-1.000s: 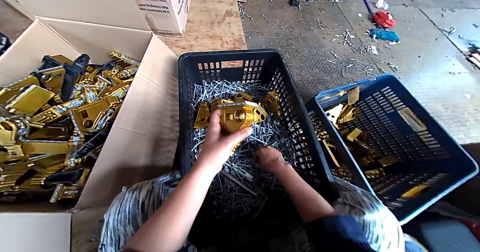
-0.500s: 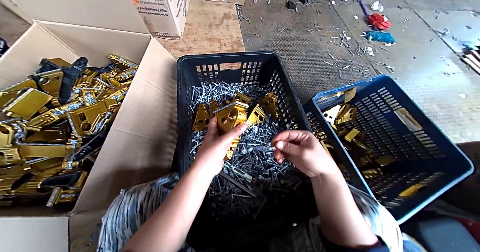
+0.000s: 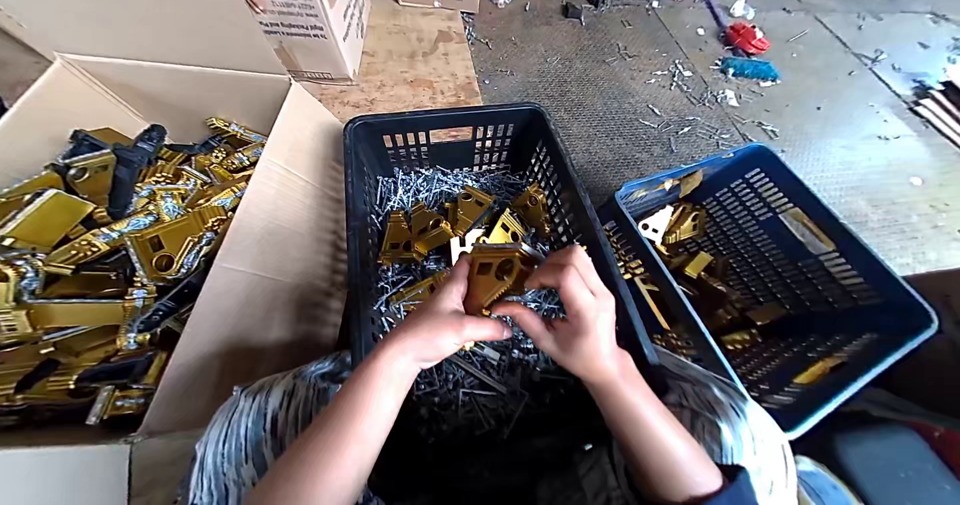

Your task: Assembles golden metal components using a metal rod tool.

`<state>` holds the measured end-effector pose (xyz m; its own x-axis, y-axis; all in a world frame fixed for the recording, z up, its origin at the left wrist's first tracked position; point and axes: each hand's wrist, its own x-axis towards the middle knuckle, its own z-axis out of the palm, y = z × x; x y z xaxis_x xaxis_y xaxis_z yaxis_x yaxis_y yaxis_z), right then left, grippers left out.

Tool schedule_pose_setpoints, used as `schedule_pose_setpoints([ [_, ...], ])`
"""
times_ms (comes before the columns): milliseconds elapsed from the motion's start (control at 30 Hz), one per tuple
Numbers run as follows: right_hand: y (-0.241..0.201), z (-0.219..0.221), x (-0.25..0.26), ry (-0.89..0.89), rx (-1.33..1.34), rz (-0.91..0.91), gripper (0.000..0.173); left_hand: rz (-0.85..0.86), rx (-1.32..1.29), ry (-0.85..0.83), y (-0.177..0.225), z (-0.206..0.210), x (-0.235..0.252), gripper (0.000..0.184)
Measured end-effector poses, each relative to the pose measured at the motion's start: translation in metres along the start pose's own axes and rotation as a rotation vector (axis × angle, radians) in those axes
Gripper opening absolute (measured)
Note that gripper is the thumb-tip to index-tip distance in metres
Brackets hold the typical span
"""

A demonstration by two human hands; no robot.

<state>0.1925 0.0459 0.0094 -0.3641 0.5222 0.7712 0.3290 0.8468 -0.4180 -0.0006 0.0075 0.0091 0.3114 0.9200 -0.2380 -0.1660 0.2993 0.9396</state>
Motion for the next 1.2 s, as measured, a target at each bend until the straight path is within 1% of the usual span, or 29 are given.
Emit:
schedule_pose_setpoints([
  [33,0.001,0.004,-0.002,0.031,-0.01,0.009,0.036,0.003,-0.002,-0.024,0.0,0.0,0.0,0.095],
  [67,0.003,0.008,-0.005,0.034,0.029,0.068,0.045,0.002,-0.007,-0.04,0.0,-0.001,0.0,0.095],
  [133,0.008,0.011,-0.01,-0.054,0.217,0.237,0.071,-0.007,-0.015,-0.055,0.0,-0.002,-0.001,0.095],
  [167,0.01,0.012,-0.011,-0.085,0.316,0.304,0.073,-0.012,-0.013,-0.047,0.0,-0.003,-0.001,0.095],
  [200,0.011,0.014,-0.012,-0.094,0.385,0.351,0.068,-0.02,0.002,-0.035,-0.001,-0.004,-0.001,0.097],
  [267,0.009,0.018,-0.015,-0.07,0.439,0.398,0.055,-0.026,0.056,-0.011,-0.002,-0.006,-0.002,0.1],
  [300,0.008,0.02,-0.016,-0.05,0.449,0.412,0.052,-0.03,0.082,0.001,-0.002,-0.007,-0.002,0.101],
  [367,0.01,0.024,-0.019,-0.051,0.483,0.483,0.055,-0.039,0.076,0.041,0.001,-0.006,-0.003,0.099],
  [400,0.014,0.026,-0.022,-0.098,0.49,0.558,0.058,-0.033,0.056,0.088,0.002,-0.004,-0.002,0.096],
  [433,0.019,0.03,-0.027,-0.19,0.472,0.652,0.059,-0.022,0.044,0.146,0.005,-0.004,-0.003,0.094],
  [467,0.022,0.034,-0.034,-0.334,0.417,0.735,0.056,-0.004,0.061,0.215,0.007,-0.005,-0.003,0.092],
  [500,0.022,0.038,-0.04,-0.56,0.305,0.8,0.053,0.015,0.116,0.28,0.008,-0.008,-0.002,0.09],
  [533,0.017,0.044,-0.046,-0.846,0.165,0.83,0.054,0.028,0.194,0.332,0.008,-0.012,-0.001,0.086],
  [567,0.009,0.055,-0.053,-1.101,0.027,0.816,0.054,0.042,0.278,0.367,0.007,-0.017,0.001,0.08],
  [600,-0.001,0.068,-0.062,-1.277,-0.087,0.78,0.052,0.06,0.355,0.389,0.007,-0.021,0.002,0.075],
  [633,-0.01,0.079,-0.072,-1.384,-0.153,0.745,0.048,0.095,0.429,0.408,0.007,-0.023,0.002,0.072],
  [700,-0.014,0.087,-0.074,-1.475,-0.139,0.76,0.04,0.215,0.555,0.476,0.009,-0.027,0.0,0.075],
  [767,-0.005,0.077,-0.057,-1.441,-0.023,0.827,0.034,0.332,0.528,0.586,0.014,-0.03,-0.004,0.079],
  [800,0.002,0.067,-0.047,-1.411,0.014,0.844,0.033,0.363,0.447,0.62,0.018,-0.03,-0.008,0.078],
  [867,0.014,0.044,-0.026,-1.324,0.045,0.835,0.031,0.412,0.137,0.627,0.024,-0.031,-0.012,0.069],
  [933,0.022,0.022,-0.012,-1.11,0.113,0.824,0.029,0.448,-0.21,0.606,0.026,-0.028,-0.011,0.05],
  [967,0.025,0.015,-0.012,-0.932,0.202,0.821,0.027,0.443,-0.329,0.593,0.025,-0.026,-0.009,0.04],
  [1000,0.027,0.013,-0.013,-0.723,0.367,0.839,0.027,0.427,-0.412,0.582,0.023,-0.024,-0.008,0.035],
  [1033,0.023,0.012,-0.013,-0.535,0.604,0.89,0.028,0.395,-0.452,0.57,0.02,-0.021,-0.007,0.035],
  [1067,0.016,0.012,-0.01,-0.403,0.834,0.936,0.036,0.361,-0.446,0.567,0.017,-0.016,-0.005,0.037],
  [1100,0.009,0.011,-0.008,-0.325,0.978,0.949,0.051,0.33,-0.417,0.579,0.014,-0.011,-0.003,0.038],
  [1133,0.004,0.012,-0.006,-0.28,1.014,0.94,0.064,0.304,-0.39,0.585,0.01,-0.006,-0.001,0.038],
  [1167,0.0,0.013,-0.005,-0.254,0.975,0.936,0.066,0.284,-0.373,0.575,0.006,-0.002,0.001,0.038],
  [1200,-0.003,0.013,-0.003,-0.236,0.924,0.956,0.062,0.266,-0.362,0.566,0.002,0.003,0.004,0.039],
])
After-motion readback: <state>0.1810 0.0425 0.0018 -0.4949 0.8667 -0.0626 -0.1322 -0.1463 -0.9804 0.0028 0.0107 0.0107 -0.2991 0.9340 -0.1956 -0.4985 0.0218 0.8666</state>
